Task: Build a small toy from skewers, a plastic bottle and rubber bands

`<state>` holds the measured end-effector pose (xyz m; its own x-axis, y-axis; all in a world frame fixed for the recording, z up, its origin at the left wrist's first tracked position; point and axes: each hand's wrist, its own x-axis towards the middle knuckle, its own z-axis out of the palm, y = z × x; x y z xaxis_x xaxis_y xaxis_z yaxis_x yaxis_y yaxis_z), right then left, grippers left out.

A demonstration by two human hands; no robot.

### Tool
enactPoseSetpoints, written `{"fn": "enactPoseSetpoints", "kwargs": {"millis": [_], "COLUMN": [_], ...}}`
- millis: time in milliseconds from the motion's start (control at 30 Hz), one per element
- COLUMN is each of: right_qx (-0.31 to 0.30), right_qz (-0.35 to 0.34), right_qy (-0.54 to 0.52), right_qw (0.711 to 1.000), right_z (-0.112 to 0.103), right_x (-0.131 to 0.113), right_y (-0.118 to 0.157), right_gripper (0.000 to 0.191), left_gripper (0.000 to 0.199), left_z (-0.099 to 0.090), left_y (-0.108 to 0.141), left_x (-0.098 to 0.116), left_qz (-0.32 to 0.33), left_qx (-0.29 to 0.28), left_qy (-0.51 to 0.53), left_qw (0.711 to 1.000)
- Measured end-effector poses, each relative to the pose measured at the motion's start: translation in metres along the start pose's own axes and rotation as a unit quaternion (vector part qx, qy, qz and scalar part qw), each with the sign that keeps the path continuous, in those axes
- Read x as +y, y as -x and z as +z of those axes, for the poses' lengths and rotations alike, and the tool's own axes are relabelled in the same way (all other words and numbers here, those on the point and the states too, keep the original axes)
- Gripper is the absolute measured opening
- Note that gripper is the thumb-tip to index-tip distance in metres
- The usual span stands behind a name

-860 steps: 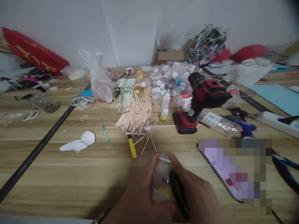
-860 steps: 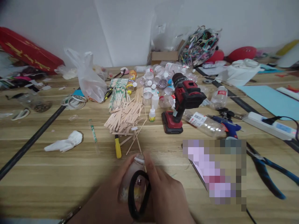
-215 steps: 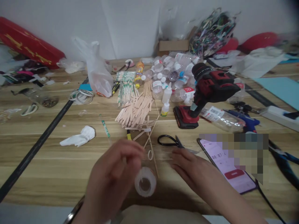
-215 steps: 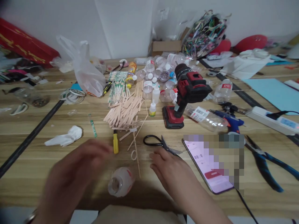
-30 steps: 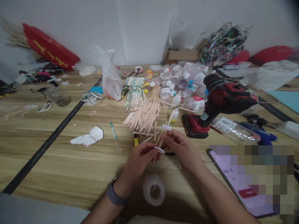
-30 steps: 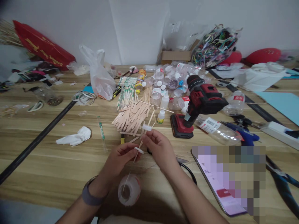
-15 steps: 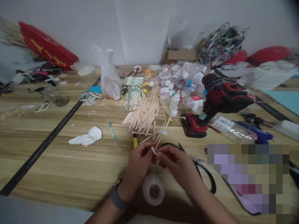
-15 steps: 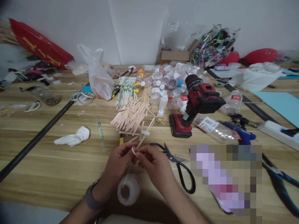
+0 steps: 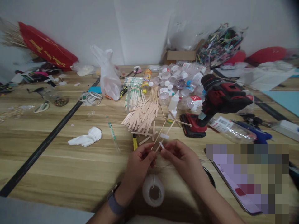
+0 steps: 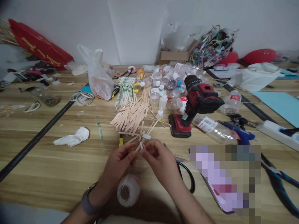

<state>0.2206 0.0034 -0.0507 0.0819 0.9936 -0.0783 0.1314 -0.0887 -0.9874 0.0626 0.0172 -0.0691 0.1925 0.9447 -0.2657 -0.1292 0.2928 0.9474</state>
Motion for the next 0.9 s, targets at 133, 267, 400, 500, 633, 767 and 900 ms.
{"fn": "enactPoseSetpoints", "kwargs": {"millis": [133,267,400,500,633,767,900], "right_qx": [0.019,0.031,0.039,0.035,0.027,0.019,0.021], "right_qz": [0.008,0.01,0.024,0.045,0.072,0.088,0.106], "right_qy": [-0.042,-0.055,-0.069,-0.084,-0.111,-0.157,-0.209], "right_qw": [0.999,0.998,0.997,0.995,0.991,0.984,0.972], "right_z": [-0.0062,-0.0039,-0.0002,-0.0001,-0.0019,-0.0022,-0.0011], "right_x": [-0.0022,0.0,0.0042,0.005,0.0027,0.0001,-0.0001], "right_y": [-0.0046,-0.0052,-0.0043,-0.0043,-0.0052,-0.0054,-0.0061], "right_gripper": [0.031,0.033,0.034,0.034,0.038,0.038,0.036], "left_gripper": [0.032,0.03,0.03,0.03,0.031,0.032,0.029], "left_z": [-0.0007,0.0002,-0.0006,-0.0017,-0.0009,0.0014,0.0031], "left_y": [0.0027,0.0041,0.0031,0.0025,0.0034,0.0044,0.004], "left_x": [0.0023,0.0034,0.003,0.0023,0.0025,0.0042,0.0058], "left_qz": [-0.008,-0.008,-0.007,-0.003,0.0,-0.005,-0.017], "left_qx": [-0.009,-0.02,-0.021,-0.02,-0.031,-0.041,-0.054], "left_qy": [-0.017,-0.022,-0.021,-0.018,-0.016,-0.014,-0.013], "left_qw": [1.0,1.0,1.0,1.0,0.999,0.999,0.998]}}
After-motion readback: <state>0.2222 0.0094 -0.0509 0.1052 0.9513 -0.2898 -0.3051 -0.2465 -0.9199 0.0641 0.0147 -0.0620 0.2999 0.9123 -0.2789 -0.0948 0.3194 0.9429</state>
